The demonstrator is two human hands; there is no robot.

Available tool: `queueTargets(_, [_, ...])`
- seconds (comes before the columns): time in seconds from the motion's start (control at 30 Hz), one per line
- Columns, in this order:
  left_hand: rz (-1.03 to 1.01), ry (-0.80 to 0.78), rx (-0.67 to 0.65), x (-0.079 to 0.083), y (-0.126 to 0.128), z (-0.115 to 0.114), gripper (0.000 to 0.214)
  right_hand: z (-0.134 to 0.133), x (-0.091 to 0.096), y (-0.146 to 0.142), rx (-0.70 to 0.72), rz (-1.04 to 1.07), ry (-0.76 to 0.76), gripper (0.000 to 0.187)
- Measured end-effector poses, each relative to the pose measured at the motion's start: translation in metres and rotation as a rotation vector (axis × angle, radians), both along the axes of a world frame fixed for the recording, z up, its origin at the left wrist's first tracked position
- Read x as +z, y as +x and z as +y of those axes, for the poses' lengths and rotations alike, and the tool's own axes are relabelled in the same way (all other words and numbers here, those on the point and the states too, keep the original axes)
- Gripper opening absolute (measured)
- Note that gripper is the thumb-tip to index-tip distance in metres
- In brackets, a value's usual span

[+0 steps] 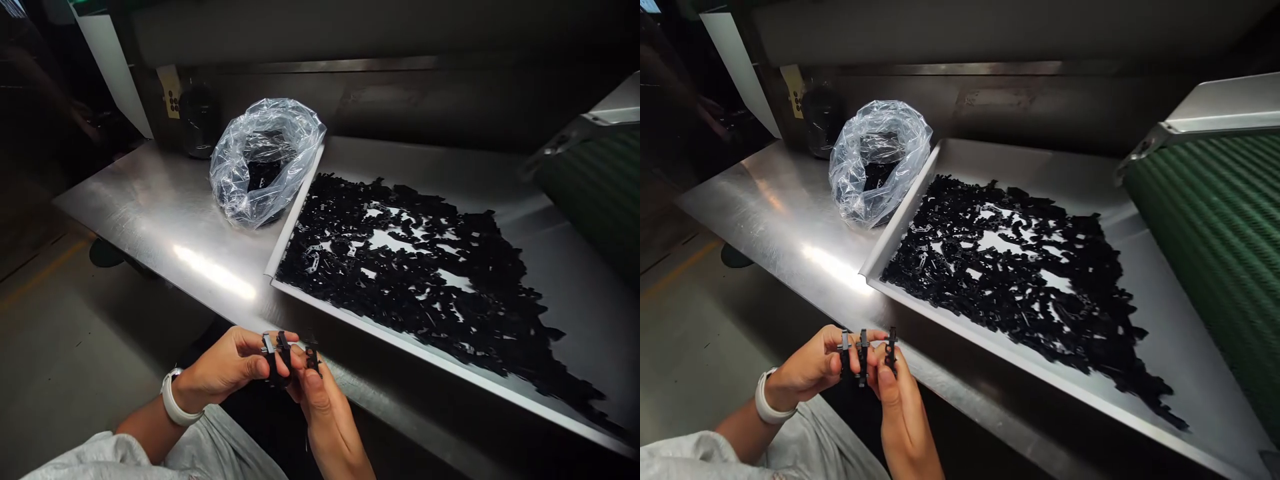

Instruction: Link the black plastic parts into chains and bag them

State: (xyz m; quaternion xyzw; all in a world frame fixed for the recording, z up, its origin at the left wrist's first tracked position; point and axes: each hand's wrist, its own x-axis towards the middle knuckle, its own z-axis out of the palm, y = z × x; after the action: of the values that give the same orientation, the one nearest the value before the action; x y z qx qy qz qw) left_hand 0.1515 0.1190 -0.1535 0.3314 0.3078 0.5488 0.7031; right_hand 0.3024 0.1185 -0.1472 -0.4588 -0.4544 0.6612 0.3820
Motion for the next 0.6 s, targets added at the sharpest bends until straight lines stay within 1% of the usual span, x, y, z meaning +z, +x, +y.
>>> queueTargets(0.07, [0.02, 0.014, -0.021, 0.001, -0.002, 0.001, 0.048, 0.001, 0.001, 0.003, 0.073, -0.033, 0.005, 0.053])
queueTargets(0.17, [-0.023, 0.044, -0.073, 0.001, -0.004, 0.0, 0.049, 0.004, 0.002, 0.005, 0.17, -0.03, 0.017, 0.059])
queueTargets(0.23, [-0.067, 0.05, -0.068, 0.0, -0.003, 0.0, 0.043, 0.006, -0.001, 0.006, 0.231, 0.025, 0.034, 0.06])
queueTargets(0.33, [-0.109, 0.04, -0.026, -0.002, -0.002, 0.0, 0.034, 0.01, -0.011, 0.007, 0.307, 0.146, 0.088, 0.057])
queueTargets(0.4, [-0.113, 0.046, -0.016, -0.001, 0.0, 0.0, 0.031, 0.011, -0.019, 0.007, 0.315, 0.216, 0.095, 0.054])
queueTargets(0.47, [-0.102, 0.057, -0.013, 0.0, 0.002, 0.001, 0.031, 0.012, -0.024, 0.007, 0.282, 0.257, 0.067, 0.051])
queueTargets(0.53, [-0.084, 0.061, 0.01, 0.001, 0.004, 0.002, 0.03, 0.013, -0.025, 0.004, 0.233, 0.284, 0.041, 0.048])
queueTargets(0.6, [-0.057, 0.076, 0.049, 0.002, 0.004, 0.002, 0.028, 0.013, -0.022, 0.002, 0.166, 0.302, 0.037, 0.043])
